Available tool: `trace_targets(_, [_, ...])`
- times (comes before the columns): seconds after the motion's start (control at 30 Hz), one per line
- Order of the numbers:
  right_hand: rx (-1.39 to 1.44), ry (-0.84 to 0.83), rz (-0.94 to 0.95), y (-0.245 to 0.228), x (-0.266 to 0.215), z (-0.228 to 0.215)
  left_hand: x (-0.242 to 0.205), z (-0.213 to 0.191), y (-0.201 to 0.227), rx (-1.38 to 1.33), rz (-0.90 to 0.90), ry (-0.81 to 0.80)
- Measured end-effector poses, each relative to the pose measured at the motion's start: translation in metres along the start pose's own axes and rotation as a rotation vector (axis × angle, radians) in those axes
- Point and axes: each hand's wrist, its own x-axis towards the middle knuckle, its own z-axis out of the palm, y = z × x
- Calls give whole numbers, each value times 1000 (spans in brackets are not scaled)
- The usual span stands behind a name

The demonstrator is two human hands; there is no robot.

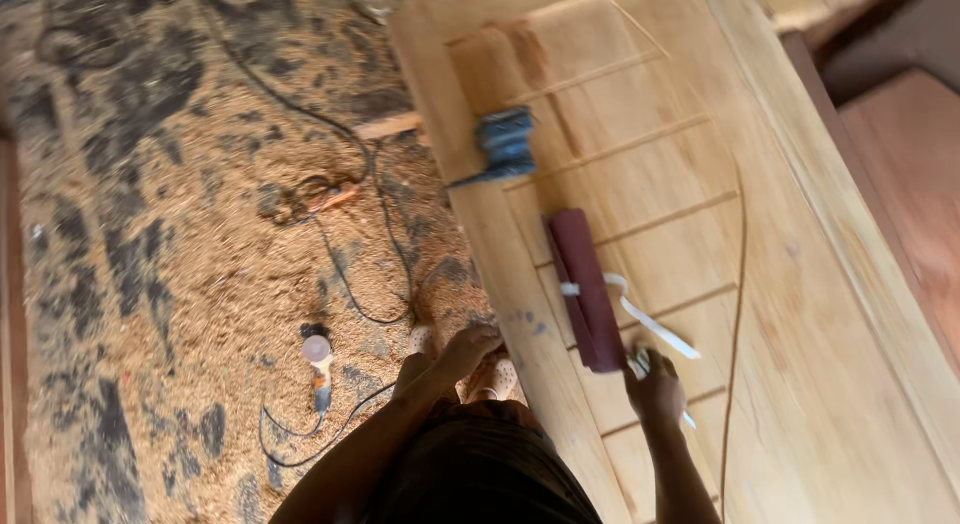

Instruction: The person prepares a sanding sheet by cutting it to size and attaching it to an orbital sander. They then sand the surface of a large wooden panel with carved grooves.

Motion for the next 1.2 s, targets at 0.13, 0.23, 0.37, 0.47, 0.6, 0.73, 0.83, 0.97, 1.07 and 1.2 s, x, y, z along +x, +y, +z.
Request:
trace_targets(0.13, [-203, -65, 67, -15, 22, -7, -15, -36, -6, -73, -209, 160])
trace_targets(0.23, [-293, -164, 24, -44, 60, -20, -32, -74, -2, -385, -182, 232])
trace_targets(0.37, [-313, -40, -200, -121, 127, -35, -45, -127, 6, -561, -238, 442])
trace_targets(0.47, [-83, 122, -491, -212, 161, -8, -43, -168, 3, -715, -217, 544])
trace_targets(0.6, [294, -42, -754, -374, 185, 68, -12, -249, -2, -672, -63, 590])
trace_targets(0.73, [223, -356, -647, -536, 157, 141, 5, -377, 11, -675, -2, 665])
trace_targets(0.83, [-1, -408, -708, -656, 155, 180, -9, -489, 32, -567, -149, 736])
trace_targets(0.97, [57, -519, -766, -759, 161, 230, -37, -633, 43, -450, -93, 867])
trace_targets(1.07, [-25, -637, -788, -860, 191, 265, -49, -726, 46, -515, 11, 875])
trace_targets(1.2, [-70, -693, -865, -968, 234, 324, -34, -807, 40, -625, -44, 946])
